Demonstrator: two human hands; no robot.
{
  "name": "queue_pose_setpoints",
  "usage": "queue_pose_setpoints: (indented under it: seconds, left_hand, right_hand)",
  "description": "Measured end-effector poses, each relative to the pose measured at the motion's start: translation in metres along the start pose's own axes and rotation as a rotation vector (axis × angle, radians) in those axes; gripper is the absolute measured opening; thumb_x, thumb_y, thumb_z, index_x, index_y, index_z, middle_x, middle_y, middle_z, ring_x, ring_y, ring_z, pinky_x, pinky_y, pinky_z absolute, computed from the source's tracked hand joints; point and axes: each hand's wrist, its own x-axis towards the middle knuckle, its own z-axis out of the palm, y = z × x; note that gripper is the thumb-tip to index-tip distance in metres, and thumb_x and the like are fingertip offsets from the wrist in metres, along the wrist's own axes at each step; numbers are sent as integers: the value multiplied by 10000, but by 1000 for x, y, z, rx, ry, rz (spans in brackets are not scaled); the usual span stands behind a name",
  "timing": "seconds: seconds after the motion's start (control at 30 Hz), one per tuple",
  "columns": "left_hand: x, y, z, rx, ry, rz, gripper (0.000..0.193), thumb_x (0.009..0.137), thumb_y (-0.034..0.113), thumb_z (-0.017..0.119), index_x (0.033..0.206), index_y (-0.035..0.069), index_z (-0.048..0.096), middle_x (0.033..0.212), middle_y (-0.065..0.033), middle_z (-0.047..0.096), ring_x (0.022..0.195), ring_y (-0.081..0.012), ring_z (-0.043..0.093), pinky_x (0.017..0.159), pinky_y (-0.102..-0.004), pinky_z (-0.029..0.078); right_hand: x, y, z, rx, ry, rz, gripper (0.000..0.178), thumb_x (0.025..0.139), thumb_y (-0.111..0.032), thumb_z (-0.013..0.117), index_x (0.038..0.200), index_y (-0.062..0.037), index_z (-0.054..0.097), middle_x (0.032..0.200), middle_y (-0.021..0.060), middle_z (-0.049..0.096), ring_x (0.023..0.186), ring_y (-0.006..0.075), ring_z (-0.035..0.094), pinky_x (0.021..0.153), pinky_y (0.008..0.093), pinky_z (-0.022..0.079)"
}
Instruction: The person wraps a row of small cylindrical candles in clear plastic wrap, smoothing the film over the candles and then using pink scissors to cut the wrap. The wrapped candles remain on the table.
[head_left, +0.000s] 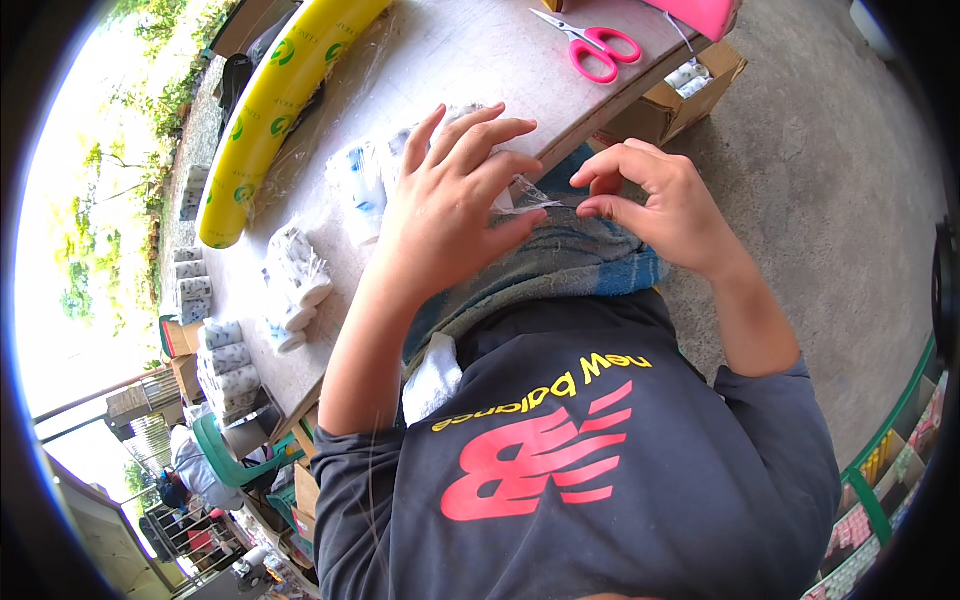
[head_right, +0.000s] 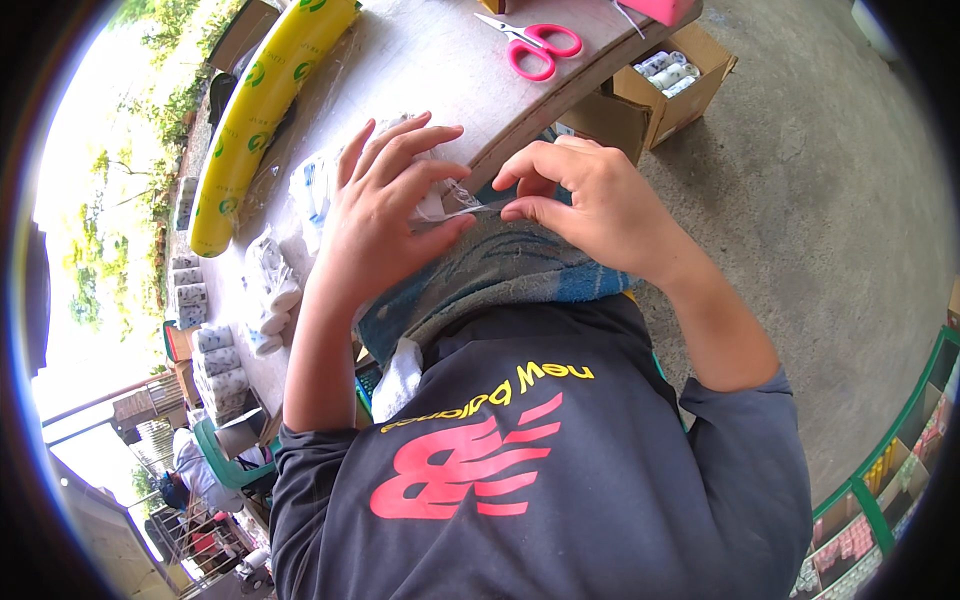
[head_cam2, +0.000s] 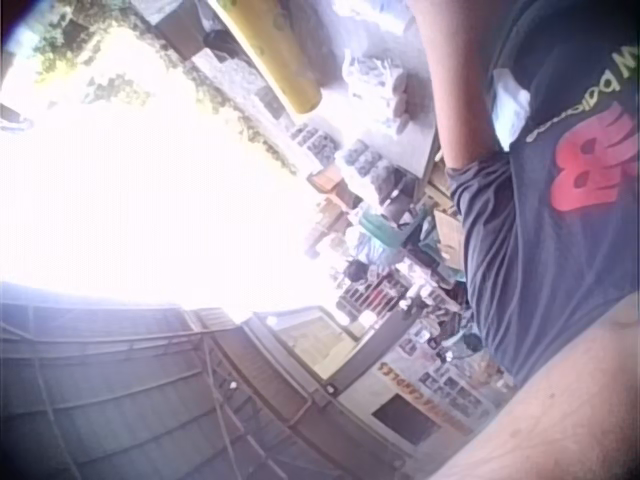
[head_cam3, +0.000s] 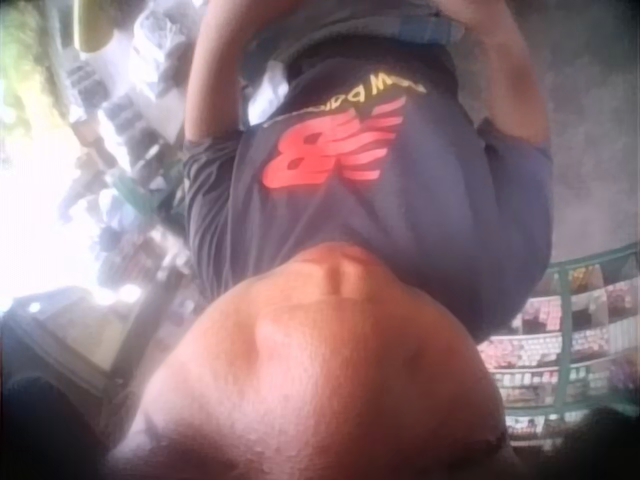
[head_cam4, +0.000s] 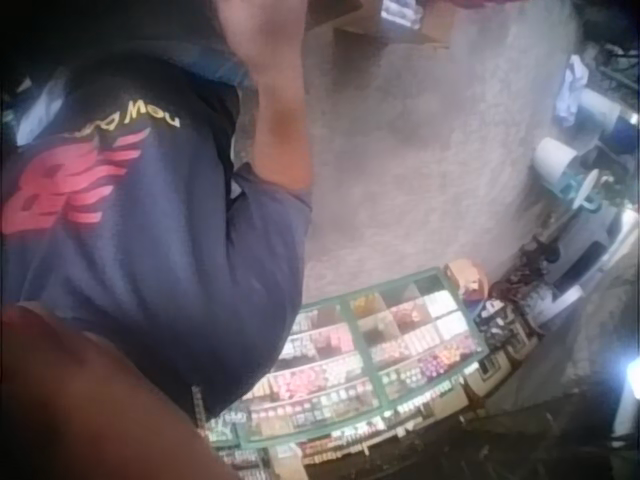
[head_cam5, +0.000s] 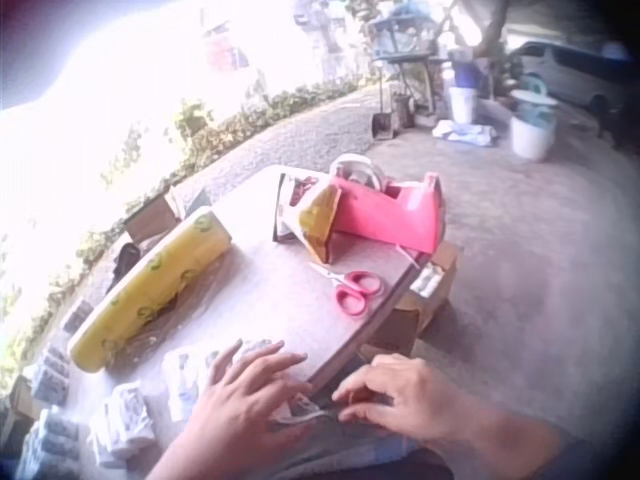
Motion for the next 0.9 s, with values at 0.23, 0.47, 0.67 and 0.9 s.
queue_pose_setpoints:
  seconds: [0.23, 0.47, 0.67, 0.9]
  left_hand:
    - [-2, -5, -4, -40, -38, 33, 103, 754, 216, 773, 800, 132, 734, 1314, -6, 624, 1350, -244, 474, 1173, -489, 258]
    - [-4, -7, -6, -64, -40, 29, 87, 754, 189, 761, 781, 112, 731, 1306, -15, 631, 1343, -249, 480, 1166, -483, 269]
    - [0, -12, -11, -281, 63, -52, 365, 812, 227, 731, 1154, 121, 657, 1384, -94, 551, 1336, -309, 468, 1129, -466, 326]
    - [9, -10, -15, 51, 157, -143, 464, 861, 360, 699, 1243, 117, 599, 1385, -118, 519, 1344, -317, 441, 1138, -477, 290]
  right_hand:
    - [0, 4, -1, 500, -164, 313, 189, 893, -58, 690, 1080, -37, 707, 891, 51, 718, 914, 117, 665, 857, 263, 509]
    - [7, 1, 7, 193, -33, -7, 199, 849, -45, 710, 1045, -53, 744, 892, 59, 724, 908, 166, 649, 815, 289, 510]
    - [16, 5, 9, -82, 83, -181, 128, 832, -93, 730, 954, -56, 747, 896, 72, 715, 864, 236, 637, 785, 333, 506]
    - [14, -3, 8, -166, 116, -204, 113, 839, -106, 724, 935, -49, 737, 872, 78, 701, 838, 258, 629, 764, 355, 505]
